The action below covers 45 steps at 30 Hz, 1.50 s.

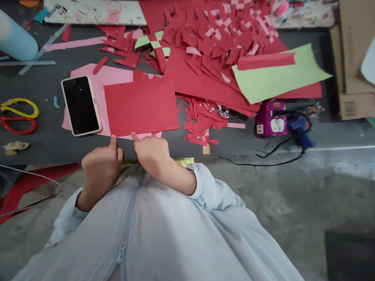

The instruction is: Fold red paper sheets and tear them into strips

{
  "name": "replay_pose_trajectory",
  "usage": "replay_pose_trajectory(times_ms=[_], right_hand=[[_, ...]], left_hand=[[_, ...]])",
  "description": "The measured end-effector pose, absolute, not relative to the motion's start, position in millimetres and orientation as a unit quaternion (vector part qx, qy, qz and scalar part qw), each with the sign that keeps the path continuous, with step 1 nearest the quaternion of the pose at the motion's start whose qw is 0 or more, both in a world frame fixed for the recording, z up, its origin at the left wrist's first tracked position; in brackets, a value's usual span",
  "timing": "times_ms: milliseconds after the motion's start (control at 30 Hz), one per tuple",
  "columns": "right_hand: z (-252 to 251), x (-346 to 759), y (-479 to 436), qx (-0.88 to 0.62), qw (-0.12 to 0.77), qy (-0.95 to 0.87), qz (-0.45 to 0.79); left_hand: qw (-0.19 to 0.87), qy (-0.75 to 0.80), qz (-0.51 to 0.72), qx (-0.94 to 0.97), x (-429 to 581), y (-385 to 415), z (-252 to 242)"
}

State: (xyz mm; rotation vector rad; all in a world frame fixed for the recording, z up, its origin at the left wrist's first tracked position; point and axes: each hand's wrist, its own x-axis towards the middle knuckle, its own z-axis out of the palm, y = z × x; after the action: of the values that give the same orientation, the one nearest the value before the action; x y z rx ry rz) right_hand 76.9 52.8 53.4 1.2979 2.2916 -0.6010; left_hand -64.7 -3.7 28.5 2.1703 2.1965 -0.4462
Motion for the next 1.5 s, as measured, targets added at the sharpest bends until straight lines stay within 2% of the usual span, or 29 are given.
replay_pose_trajectory(times_ms=[300, 767, 1033, 1500], right_hand=[[57, 128, 52, 0.605, 0.242, 0.744, -0.145], [55, 161, 56, 0.655, 0.22, 0.709, -0.138], [50, 172, 64, 0.653, 0.161, 0.722, -0.16], [52, 162, 68, 0.636, 0.069, 0.752, -0.156]], left_hand=[[0.025, 0.717, -0.137, 0.683, -62, -1, 30], [0.042, 0.705, -0.141, 0.694, -68, 3, 32], [-0.024, 0.648, -0.055, 0.76, -90, 22, 28], [0.035, 0.626, 0.008, 0.779, -102, 31, 29]])
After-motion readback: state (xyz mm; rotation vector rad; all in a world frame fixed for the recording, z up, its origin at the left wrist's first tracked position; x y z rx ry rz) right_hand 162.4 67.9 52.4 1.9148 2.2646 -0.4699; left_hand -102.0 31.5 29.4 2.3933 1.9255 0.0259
